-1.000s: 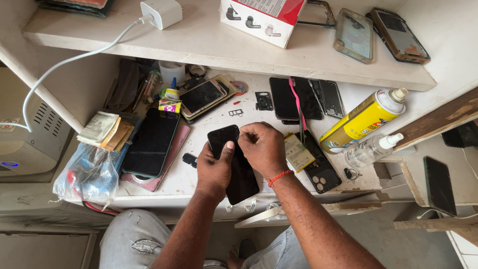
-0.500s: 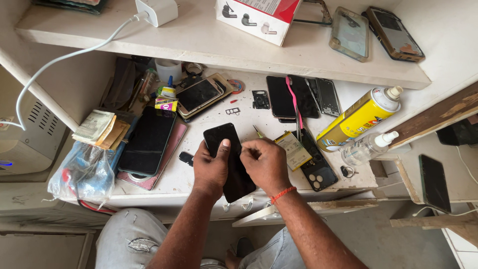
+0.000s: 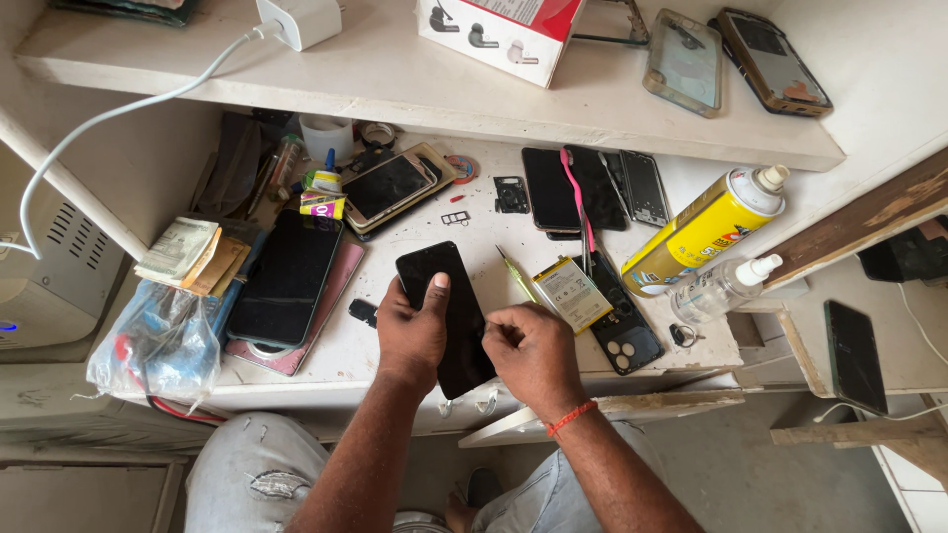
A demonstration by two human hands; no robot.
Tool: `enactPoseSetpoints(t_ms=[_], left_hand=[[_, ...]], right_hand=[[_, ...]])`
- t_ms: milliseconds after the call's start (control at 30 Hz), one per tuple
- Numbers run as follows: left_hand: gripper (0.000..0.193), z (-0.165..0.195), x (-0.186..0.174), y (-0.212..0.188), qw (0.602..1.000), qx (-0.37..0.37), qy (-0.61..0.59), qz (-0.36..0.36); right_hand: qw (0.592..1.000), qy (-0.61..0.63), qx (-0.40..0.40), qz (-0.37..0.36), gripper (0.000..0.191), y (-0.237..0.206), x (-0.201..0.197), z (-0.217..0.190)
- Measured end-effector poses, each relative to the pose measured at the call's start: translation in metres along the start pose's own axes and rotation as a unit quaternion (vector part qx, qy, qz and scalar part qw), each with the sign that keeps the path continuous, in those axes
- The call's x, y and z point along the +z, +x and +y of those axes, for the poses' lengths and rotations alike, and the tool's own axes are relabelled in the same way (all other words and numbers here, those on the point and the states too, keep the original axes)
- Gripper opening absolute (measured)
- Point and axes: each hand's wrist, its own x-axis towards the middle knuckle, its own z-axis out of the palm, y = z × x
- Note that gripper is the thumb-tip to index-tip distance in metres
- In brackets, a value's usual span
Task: The person removes the battery from a disassembled smartphone using a prying tool, then uses a screwdriver to loosen screws on the motherboard. The person then picks up a separate smartphone and wipes its screen with a cloth.
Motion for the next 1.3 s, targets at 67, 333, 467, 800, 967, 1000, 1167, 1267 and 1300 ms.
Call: enactPoseSetpoints(t_ms=[67, 333, 467, 800, 967, 1000, 1167, 1267, 1300], left_hand=[[0.029, 0.002, 0.000, 0.000, 1.000, -0.009, 0.007, 0.003], [0.029, 0.001, 0.001, -0.001, 1.000, 0.002, -0.003, 0.000], [0.028, 0.001, 0.000, -0.001, 1.000, 0.010, -0.011, -0.004], [0.028, 0.002, 0.000, -0.003, 1.000, 0.023, 0.000, 0.000], [0.030, 0.004, 0.001, -0.004, 1.000, 0.011, 0.010, 0.004], [0.030, 0.004, 0.001, -0.004, 1.000, 0.008, 0.010, 0.004], [0.031, 0.004, 0.000, -0.004, 1.000, -0.001, 0.027, 0.005], [0.031, 0.004, 0.000, -0.003, 1.000, 0.007, 0.020, 0.001], [0.032, 0.004, 0.000, -0.003, 1.000, 0.010, 0.019, -0.001]], right_hand=[[1.000, 0.003, 0.010, -0.007, 0.006, -0.002, -0.001, 0.000], [1.000, -0.005, 0.011, 0.006, 0.007, -0.013, -0.001, 0.005], [1.000, -0.002, 0.022, 0.008, 0.008, -0.024, -0.003, 0.007], [0.999, -0.012, 0.033, 0.013, 0.012, -0.041, -0.007, 0.007], [0.999, -0.015, 0.030, 0.019, 0.011, -0.045, -0.008, 0.007], [0.999, -0.017, 0.035, 0.017, 0.010, -0.046, -0.008, 0.007], [0.999, -0.019, 0.044, 0.018, 0.011, -0.051, -0.009, 0.009], [0.999, -0.018, 0.046, 0.016, 0.011, -0.054, -0.010, 0.009], [0.999, -0.016, 0.048, 0.014, 0.012, -0.055, -0.010, 0.009]])
